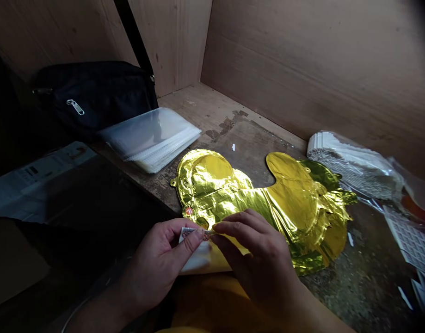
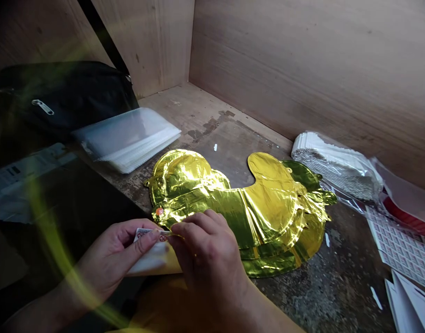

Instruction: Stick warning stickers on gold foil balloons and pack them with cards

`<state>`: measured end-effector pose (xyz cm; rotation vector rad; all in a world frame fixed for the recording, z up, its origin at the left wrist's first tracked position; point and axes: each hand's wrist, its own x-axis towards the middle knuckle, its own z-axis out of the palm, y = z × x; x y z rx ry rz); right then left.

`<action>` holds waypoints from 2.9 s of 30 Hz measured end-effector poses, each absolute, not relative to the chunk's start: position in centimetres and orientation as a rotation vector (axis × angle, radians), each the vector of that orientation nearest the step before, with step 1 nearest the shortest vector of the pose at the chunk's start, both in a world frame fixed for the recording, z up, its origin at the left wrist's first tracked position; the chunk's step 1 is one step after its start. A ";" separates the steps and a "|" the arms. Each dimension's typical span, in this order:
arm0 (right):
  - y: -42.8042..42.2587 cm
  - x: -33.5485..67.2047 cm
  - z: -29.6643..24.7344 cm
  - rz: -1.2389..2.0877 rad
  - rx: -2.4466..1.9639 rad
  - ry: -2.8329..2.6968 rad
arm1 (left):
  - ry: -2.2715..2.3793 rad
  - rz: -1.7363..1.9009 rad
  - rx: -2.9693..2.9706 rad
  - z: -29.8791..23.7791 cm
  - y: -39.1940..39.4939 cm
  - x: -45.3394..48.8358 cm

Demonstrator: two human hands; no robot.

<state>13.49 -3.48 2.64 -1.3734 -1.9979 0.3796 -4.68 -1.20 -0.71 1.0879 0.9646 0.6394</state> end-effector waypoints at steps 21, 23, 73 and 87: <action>-3.8 13.4 2.1 0.031 -1.308 -2.053 | 1.003 0.671 1.039 -1.4 -1.6 -4.3; -4.0 13.5 2.1 -0.005 -1.279 -2.085 | 1.009 0.669 1.043 -1.4 -1.7 -4.3; 2.5 10.9 -1.7 1.421 -1.905 -0.849 | 0.789 0.853 2.544 -4.8 1.4 -7.3; 1.9 10.3 -2.1 0.826 -2.189 -1.469 | 0.783 0.852 2.515 -5.6 1.3 -7.4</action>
